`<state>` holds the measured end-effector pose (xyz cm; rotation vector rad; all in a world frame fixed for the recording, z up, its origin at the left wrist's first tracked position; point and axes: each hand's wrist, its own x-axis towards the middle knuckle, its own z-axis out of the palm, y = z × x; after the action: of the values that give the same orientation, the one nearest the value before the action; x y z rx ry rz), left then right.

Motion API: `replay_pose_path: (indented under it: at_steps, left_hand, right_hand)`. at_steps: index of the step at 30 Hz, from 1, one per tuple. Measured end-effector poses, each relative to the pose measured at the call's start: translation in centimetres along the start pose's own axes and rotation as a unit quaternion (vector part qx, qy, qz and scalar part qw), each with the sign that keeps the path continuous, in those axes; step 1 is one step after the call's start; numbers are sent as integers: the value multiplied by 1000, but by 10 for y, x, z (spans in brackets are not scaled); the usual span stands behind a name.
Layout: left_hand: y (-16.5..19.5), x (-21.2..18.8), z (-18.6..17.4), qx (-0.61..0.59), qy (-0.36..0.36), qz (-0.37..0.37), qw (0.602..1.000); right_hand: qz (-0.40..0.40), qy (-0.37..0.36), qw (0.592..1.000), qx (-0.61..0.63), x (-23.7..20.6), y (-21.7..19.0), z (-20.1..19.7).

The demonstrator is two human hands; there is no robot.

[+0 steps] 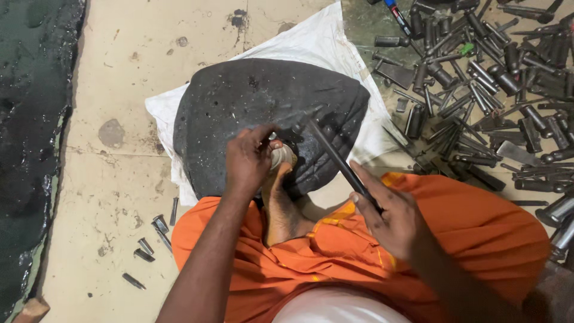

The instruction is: The person sits on the floor and uses a hammer and chisel to shape a small metal piece placed on a white ceramic object. They repeatedly strike the chisel to refine the metal's form, occasionally adjusting its position.

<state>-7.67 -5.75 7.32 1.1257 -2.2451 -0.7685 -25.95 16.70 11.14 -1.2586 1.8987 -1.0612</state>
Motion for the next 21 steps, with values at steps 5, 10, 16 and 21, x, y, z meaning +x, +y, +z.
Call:
replay_pose_path:
  at_steps: [5, 10, 16, 21]
  left_hand:
    - [1, 0, 0, -2, 3, 40, 999]
    - [-1, -1, 1, -12, 6, 48, 999]
    - [1, 2, -3, -1, -27, 30, 999]
    - [4, 4, -9, -18, -35, 62, 997]
  right_hand:
    - [-114, 8, 993, -30, 16, -7, -14]
    - [-123, 101, 987, 22, 13, -15, -16]
    - [-129, -31, 983, -129, 24, -11, -9]
    - [-195, 139, 971, -18, 21, 4, -10]
